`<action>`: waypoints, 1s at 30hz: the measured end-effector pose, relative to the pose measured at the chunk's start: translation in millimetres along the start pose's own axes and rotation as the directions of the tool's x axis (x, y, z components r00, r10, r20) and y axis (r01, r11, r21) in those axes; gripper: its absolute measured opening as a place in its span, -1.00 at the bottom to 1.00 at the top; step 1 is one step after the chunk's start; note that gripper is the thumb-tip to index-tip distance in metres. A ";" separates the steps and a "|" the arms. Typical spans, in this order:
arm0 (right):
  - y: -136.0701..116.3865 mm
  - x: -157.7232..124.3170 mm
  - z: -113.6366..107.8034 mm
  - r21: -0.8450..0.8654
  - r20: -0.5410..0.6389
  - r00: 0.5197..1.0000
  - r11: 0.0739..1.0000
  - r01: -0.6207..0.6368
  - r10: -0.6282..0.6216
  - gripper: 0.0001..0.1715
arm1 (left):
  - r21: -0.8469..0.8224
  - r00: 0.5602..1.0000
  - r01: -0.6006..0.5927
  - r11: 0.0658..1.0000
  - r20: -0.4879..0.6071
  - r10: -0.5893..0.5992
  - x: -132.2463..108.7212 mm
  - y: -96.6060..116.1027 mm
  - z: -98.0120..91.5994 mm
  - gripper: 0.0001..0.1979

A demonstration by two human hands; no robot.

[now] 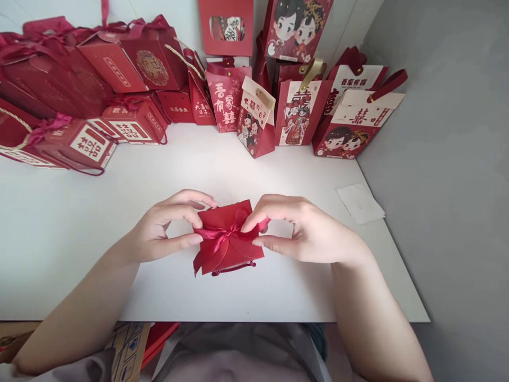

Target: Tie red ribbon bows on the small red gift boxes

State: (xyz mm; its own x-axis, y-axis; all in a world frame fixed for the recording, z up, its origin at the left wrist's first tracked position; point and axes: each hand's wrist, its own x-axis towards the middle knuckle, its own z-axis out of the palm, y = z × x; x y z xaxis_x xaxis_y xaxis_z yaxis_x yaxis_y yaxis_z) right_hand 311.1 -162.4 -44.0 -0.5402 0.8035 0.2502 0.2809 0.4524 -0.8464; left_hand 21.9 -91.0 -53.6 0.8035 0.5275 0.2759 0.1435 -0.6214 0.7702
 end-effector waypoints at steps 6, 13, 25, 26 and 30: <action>-2.4 -1.1 4.2 -0.057 -0.009 0.996 0.994 0.093 -0.093 -0.61 | -0.009 0.998 0.023 1.000 0.065 -0.023 -0.2 0.9 -1.2 -0.90; -4.7 4.6 14.4 -0.169 -0.089 0.995 0.985 0.034 -0.049 -0.89 | 0.046 0.989 0.014 0.999 0.148 -0.020 -2.3 0.6 -1.4 -0.59; -8.3 10.2 39.9 -0.334 -0.388 0.921 0.925 -0.179 0.038 -0.86 | 0.087 0.984 0.091 0.992 -0.163 -0.076 0.0 2.6 12.7 -0.94; -9.4 11.0 41.6 -0.302 -0.383 0.922 0.937 -0.173 0.047 -0.86 | 0.042 0.980 0.084 0.996 -0.185 -0.075 -0.1 2.0 13.3 -0.95; -11.9 13.3 46.2 -0.121 -0.436 0.886 0.965 -0.231 0.157 -0.78 | -0.201 0.963 0.006 0.980 -0.264 -0.060 0.3 -4.5 19.1 -0.92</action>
State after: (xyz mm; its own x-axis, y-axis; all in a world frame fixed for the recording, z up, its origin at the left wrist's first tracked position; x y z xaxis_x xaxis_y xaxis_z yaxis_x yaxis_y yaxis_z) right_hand 264.0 -175.0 -52.3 -0.0884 0.9518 0.2936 0.4923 0.2980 -0.8178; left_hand 32.5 -99.1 -68.0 0.6121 0.6982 0.3713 0.0296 -0.4895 0.8715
